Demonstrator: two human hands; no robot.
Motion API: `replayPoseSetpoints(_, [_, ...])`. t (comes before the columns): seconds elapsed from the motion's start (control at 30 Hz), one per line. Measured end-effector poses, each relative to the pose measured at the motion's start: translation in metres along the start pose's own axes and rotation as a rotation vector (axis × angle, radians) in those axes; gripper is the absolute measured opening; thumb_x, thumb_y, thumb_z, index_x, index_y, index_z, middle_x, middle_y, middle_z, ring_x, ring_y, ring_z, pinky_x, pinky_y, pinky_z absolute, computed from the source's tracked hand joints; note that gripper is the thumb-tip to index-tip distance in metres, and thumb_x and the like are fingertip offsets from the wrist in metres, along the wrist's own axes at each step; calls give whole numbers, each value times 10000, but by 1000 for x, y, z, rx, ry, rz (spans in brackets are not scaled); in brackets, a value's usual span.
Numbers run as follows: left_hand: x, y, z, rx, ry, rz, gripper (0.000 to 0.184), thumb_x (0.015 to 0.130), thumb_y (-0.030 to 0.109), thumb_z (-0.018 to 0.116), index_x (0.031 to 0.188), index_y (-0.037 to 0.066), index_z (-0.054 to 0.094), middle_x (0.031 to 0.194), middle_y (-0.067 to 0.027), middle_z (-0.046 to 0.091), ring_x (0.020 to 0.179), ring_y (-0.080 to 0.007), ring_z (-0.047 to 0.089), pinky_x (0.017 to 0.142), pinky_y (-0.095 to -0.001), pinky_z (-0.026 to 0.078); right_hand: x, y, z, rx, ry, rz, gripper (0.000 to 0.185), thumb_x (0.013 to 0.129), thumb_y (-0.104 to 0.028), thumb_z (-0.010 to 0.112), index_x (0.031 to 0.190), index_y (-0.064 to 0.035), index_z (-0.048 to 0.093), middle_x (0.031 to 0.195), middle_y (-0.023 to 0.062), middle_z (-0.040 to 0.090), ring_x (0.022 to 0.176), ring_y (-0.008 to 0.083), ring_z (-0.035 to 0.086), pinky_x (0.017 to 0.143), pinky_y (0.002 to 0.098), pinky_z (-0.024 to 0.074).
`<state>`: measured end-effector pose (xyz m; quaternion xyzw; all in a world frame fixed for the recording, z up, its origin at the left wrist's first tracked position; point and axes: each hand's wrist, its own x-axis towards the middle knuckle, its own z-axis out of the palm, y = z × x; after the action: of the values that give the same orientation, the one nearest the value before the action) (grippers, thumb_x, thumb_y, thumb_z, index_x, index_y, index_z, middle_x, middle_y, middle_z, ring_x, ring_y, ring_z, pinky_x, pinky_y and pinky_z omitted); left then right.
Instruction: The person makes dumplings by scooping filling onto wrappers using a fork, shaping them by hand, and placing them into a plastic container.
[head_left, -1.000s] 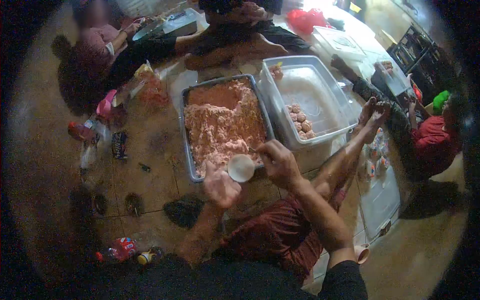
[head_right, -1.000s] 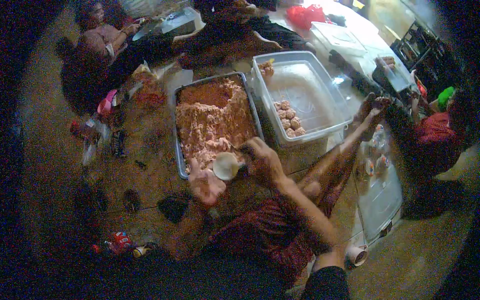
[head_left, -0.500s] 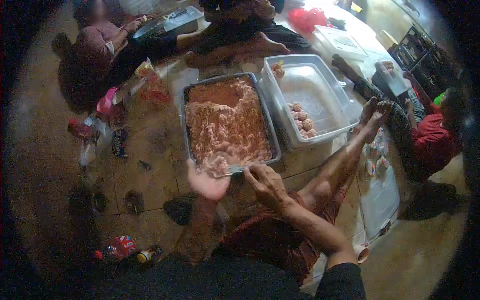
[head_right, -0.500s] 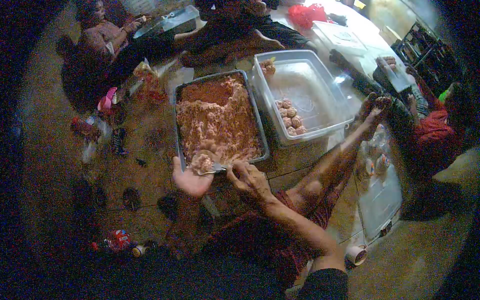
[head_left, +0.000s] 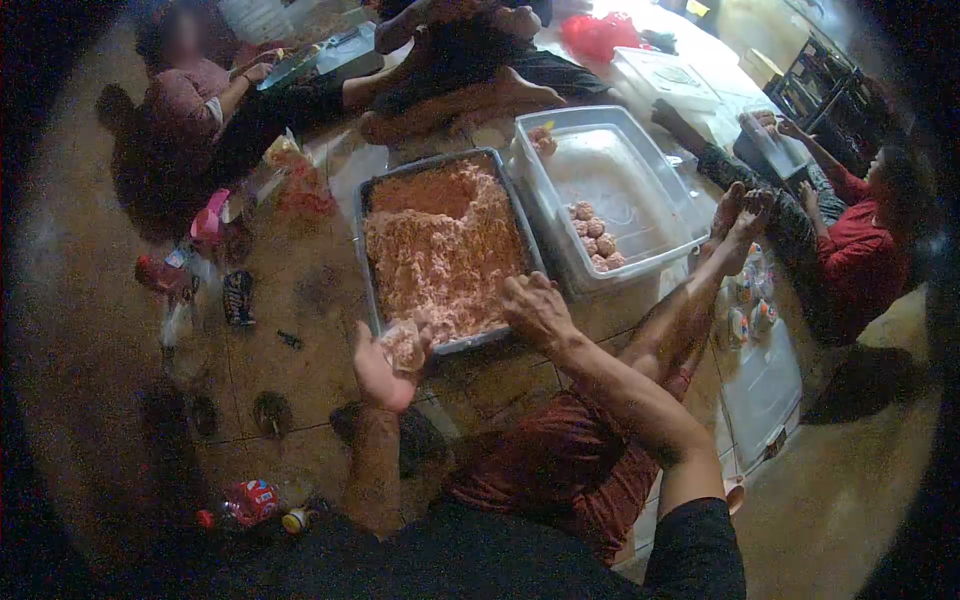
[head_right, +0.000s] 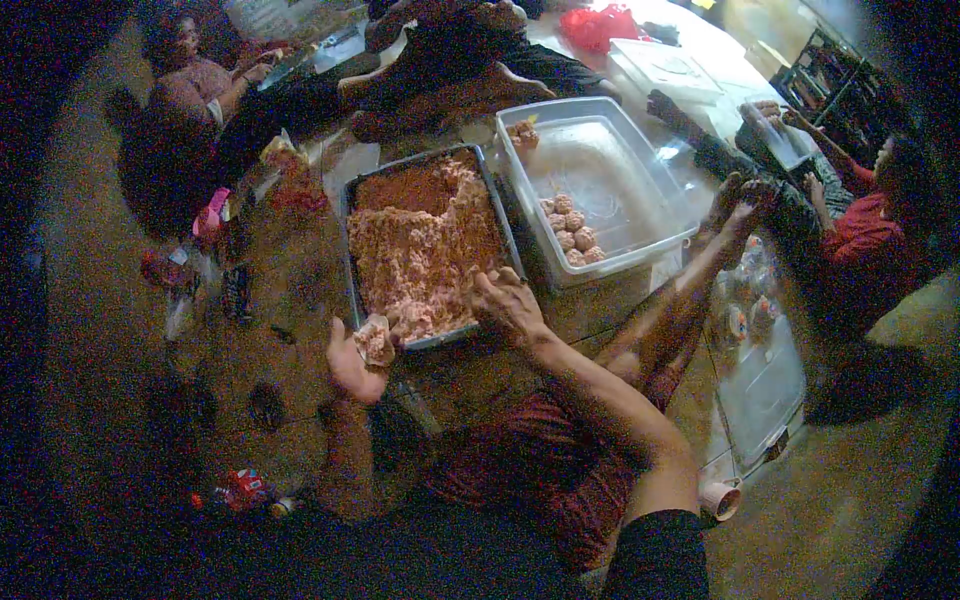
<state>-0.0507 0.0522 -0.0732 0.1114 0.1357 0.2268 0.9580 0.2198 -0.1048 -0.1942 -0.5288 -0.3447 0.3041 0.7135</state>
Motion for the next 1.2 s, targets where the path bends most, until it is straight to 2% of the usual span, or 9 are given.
replayPoseSetpoints(0.1, [2, 0, -14, 231, 71, 95, 867, 1037, 645, 291, 1327, -148, 487, 1196, -271, 643, 999, -349, 676, 899, -431, 571, -5, -106, 20, -1218, -294, -392, 264, 729, -69, 721, 991, -76, 686, 1116, 117, 639, 1066, 325, 629, 972, 448, 464])
replayPoseSetpoints(0.17, [8, 5, -11, -71, 24, -2, 908, 977, 676, 436, 1365, -145, 455, 1285, -303, 608, 1111, -403, 658, 950, -501, 569, -6, -118, 16, -1126, -310, -257, 272, 743, -53, 722, 1012, -58, 678, 1092, 129, 651, 1040, 342, 642, 928, 449, 487])
replayPoseSetpoints(0.3, [7, -2, 15, -20, 54, 71, 917, 1012, 677, 337, 1400, -152, 392, 1349, -317, 544, 1198, -422, 588, 998, -483, 542, -14, -160, 40, -856, -232, -76, 227, 818, -14, 701, 1041, -12, 659, 983, 168, 662, 928, 388, 662, 802, 439, 534])
replayPoseSetpoints(0.4, [12, -11, 25, -45, 114, 4, 968, 990, 717, 326, 1413, -154, 363, 1417, -342, 479, 1299, -462, 507, 1069, -544, 483, -26, -189, 81, -682, -115, -152, 149, 862, 0, 675, 1009, 10, 654, 960, 180, 655, 922, 386, 659, 800, 418, 532])
replayPoseSetpoints(0.5, [18, -24, 32, -59, -71, -100, 1033, 956, 760, 336, 1442, -152, 362, 1466, -336, 447, 1366, -464, 445, 1174, -568, 331, -47, -158, 93, -816, -261, -262, 361, 782, 48, 689, 1124, -48, 625, 1027, 149, 622, 941, 348, 655, 792, 407, 546])
replayPoseSetpoints(0.7, [17, -27, 5, 63, 127, -5, 1060, 956, 769, 305, 1415, -184, 371, 1452, -363, 448, 1339, -465, 473, 1143, -567, 370, -56, -192, 95, -1097, -388, -62, 520, 752, 35, 650, 1243, -130, 603, 1094, 91, 565, 984, 284, 645, 794, 362, 568])
replayPoseSetpoints(0.77, [12, -26, 13, -2, 4, -149, 1061, 956, 770, 299, 1404, -188, 385, 1443, -363, 458, 1334, -467, 481, 1138, -567, 379, -46, -177, 91, -1276, -477, -363, 514, 773, 23, 636, 1260, -135, 602, 1075, 79, 590, 969, 283, 649, 796, 347, 567])
replayPoseSetpoints(1.1, [-2, -24, 23, -50, 25, -235, 941, 1006, 702, 264, 1282, -165, 505, 1317, -328, 570, 1217, -439, 575, 1049, -532, 480, -40, -181, 76, -817, -478, -246, 383, 794, 9, 654, 1166, -78, 629, 979, 130, 591, 892, 345, 621, 767, 435, 537])
replayPoseSetpoints(1.2, [-6, 4, -10, 68, -81, 1, 868, 1027, 656, 299, 1294, -146, 500, 1311, -326, 569, 1207, -440, 577, 1029, -519, 501, -20, -190, 69, -966, -322, -224, 267, 832, -24, 660, 1095, -39, 619, 948, 145, 593, 877, 360, 615, 779, 453, 527])
